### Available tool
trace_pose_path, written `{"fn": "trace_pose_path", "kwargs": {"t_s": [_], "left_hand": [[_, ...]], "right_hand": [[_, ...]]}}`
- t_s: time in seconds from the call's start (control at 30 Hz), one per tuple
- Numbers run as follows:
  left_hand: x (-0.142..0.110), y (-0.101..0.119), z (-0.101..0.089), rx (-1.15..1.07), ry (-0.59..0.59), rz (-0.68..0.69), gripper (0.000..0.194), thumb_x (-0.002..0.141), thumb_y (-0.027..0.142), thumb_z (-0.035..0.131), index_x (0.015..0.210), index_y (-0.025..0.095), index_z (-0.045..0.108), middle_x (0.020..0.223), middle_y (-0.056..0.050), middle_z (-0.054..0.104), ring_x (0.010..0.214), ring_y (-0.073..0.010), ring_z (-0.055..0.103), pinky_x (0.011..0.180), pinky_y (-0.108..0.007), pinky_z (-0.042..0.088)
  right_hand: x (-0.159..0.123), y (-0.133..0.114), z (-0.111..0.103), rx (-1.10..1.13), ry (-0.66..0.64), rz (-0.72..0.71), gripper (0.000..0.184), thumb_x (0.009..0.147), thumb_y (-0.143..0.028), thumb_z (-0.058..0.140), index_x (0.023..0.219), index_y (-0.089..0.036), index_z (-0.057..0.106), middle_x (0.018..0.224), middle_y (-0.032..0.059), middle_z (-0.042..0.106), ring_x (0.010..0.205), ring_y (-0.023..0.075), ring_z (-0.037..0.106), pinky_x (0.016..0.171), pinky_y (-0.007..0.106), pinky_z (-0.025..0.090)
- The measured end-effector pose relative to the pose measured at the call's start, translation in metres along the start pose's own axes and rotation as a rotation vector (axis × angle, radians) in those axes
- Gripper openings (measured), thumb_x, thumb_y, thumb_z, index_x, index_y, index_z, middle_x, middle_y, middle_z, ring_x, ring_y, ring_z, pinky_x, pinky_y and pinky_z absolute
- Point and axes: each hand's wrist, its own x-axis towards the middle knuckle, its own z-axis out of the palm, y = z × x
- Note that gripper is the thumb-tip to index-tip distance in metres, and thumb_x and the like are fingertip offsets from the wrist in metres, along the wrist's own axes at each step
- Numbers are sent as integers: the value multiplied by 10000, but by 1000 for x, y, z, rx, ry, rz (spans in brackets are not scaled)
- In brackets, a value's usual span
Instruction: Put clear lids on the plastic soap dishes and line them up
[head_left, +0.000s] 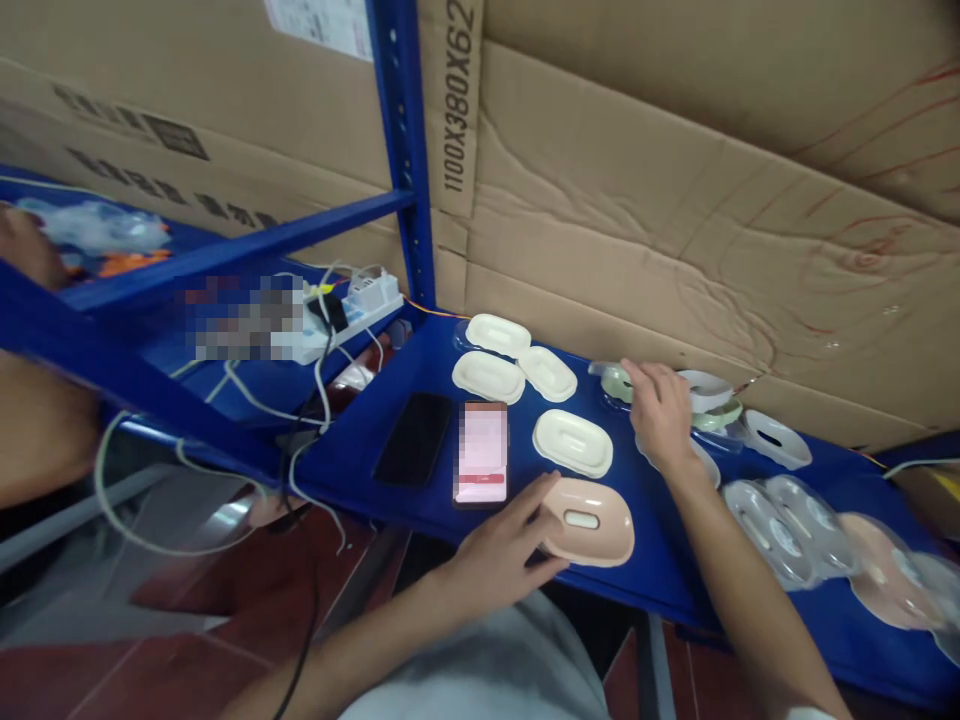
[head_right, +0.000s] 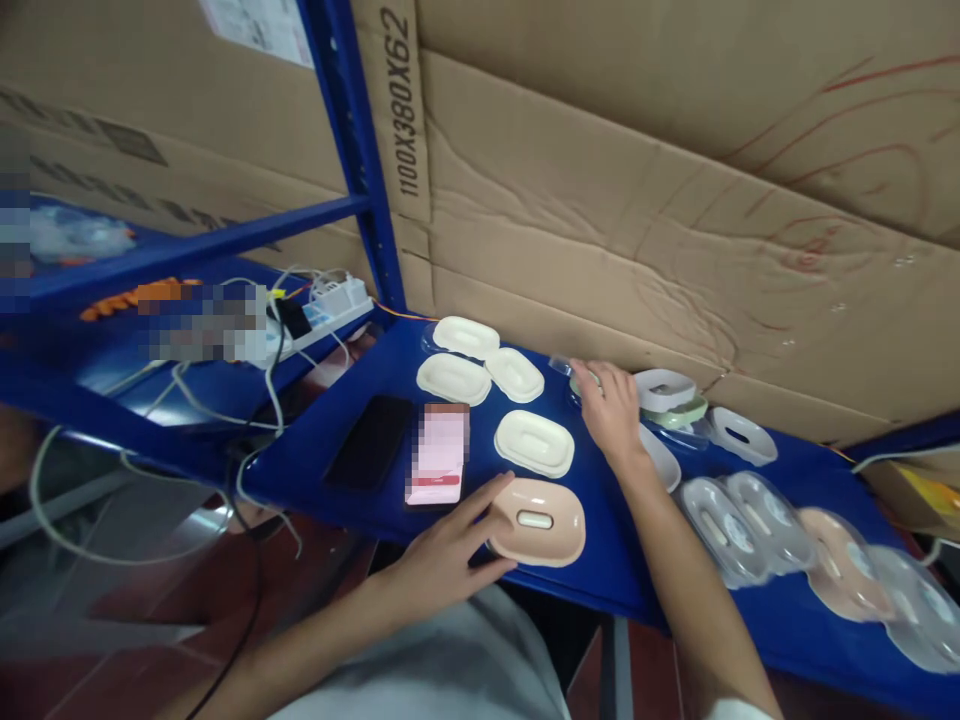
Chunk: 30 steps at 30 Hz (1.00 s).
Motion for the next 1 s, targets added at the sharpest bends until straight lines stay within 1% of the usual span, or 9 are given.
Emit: {"fn": "trace_pose_path", "kwargs": {"t_s": [0.2, 0.33, 0.43, 0.53, 0.63, 0.73, 0.8, 0.9, 1.0], "left_hand": [[1, 2, -5, -7, -14, 26, 379, 953, 309, 766, 1307, 247, 646, 1748, -112, 339, 1582, -318, 409, 1225, -440, 500], [3, 3, -9, -97, -18, -15, 763, 943, 284, 783, 1597, 311, 390, 1744, -114, 349, 1598, -296, 377, 1239, -467, 482], [2, 1, -9, -133, -7, -42, 1098, 926, 273, 809, 1717, 352, 50, 1773, -141, 260, 1607, -312, 342, 1262, -498, 447], [1, -1, -8, -139, -20, -35, 1199, 919, 260, 820, 1717, 374, -67, 1779, -138, 236, 1610, -319, 327, 1277, -507, 424], [2, 0, -10, -140, -40, -20, 1120, 921, 260, 814, 1726, 380, 44, 1778, -109, 261, 1612, -306, 340, 1274, -481, 431], [4, 3, -14, -148, -72, -17, 911, 953, 275, 779, 1693, 387, 261, 1755, -68, 333, 1607, -279, 366, 1284, -449, 417], [5, 4, -17, -163, -107, -37, 844, 966, 287, 766, 1672, 393, 316, 1746, -49, 352, 1607, -262, 367, 1306, -436, 381], [6, 5, -18, -179, -155, -84, 850, 971, 312, 761, 1676, 397, 294, 1759, -36, 322, 1618, -254, 343, 1325, -427, 343], [6, 5, -17, -179, -155, -93, 882, 973, 328, 756, 1690, 386, 244, 1764, -44, 307, 1624, -259, 327, 1335, -437, 321]], "right_hand": [[-25, -6, -48, 161, 289, 18, 382, 1003, -142, 476, 1195, -240, 792, 1163, 158, 648, 1136, 302, 661, 1025, 483, 550], [-55, -36, -71, 402, 320, 96, 202, 983, -175, 631, 1069, -245, 799, 1150, 107, 641, 1067, 278, 718, 981, 486, 603], [-96, -59, -72, 474, 227, 172, 242, 983, -133, 614, 1106, -263, 776, 1195, 101, 686, 1104, 280, 739, 985, 489, 621], [-140, -68, -68, 533, 108, 202, 325, 1005, -111, 571, 1210, -296, 743, 1289, 96, 722, 1190, 279, 735, 1001, 482, 635], [-169, -66, -73, 624, -195, 161, 462, 1051, -143, 508, 1445, -347, 635, 1502, 87, 645, 1388, 271, 635, 1098, 479, 601], [-176, -60, -89, 728, -537, 136, 589, 1078, -249, 522, 1641, -386, 415, 1717, 77, 403, 1576, 285, 409, 1223, 523, 485], [-175, -57, -98, 772, -664, 162, 740, 1043, -364, 633, 1695, -403, 286, 1786, 74, 232, 1631, 311, 273, 1264, 559, 407], [-172, -58, -100, 813, -717, 205, 1018, 905, -510, 810, 1715, -403, 202, 1812, 81, 104, 1654, 355, 166, 1289, 585, 339], [-170, -65, -92, 844, -620, 210, 938, 924, -516, 785, 1700, -399, 271, 1808, 79, 146, 1651, 355, 202, 1295, 565, 341]]}}
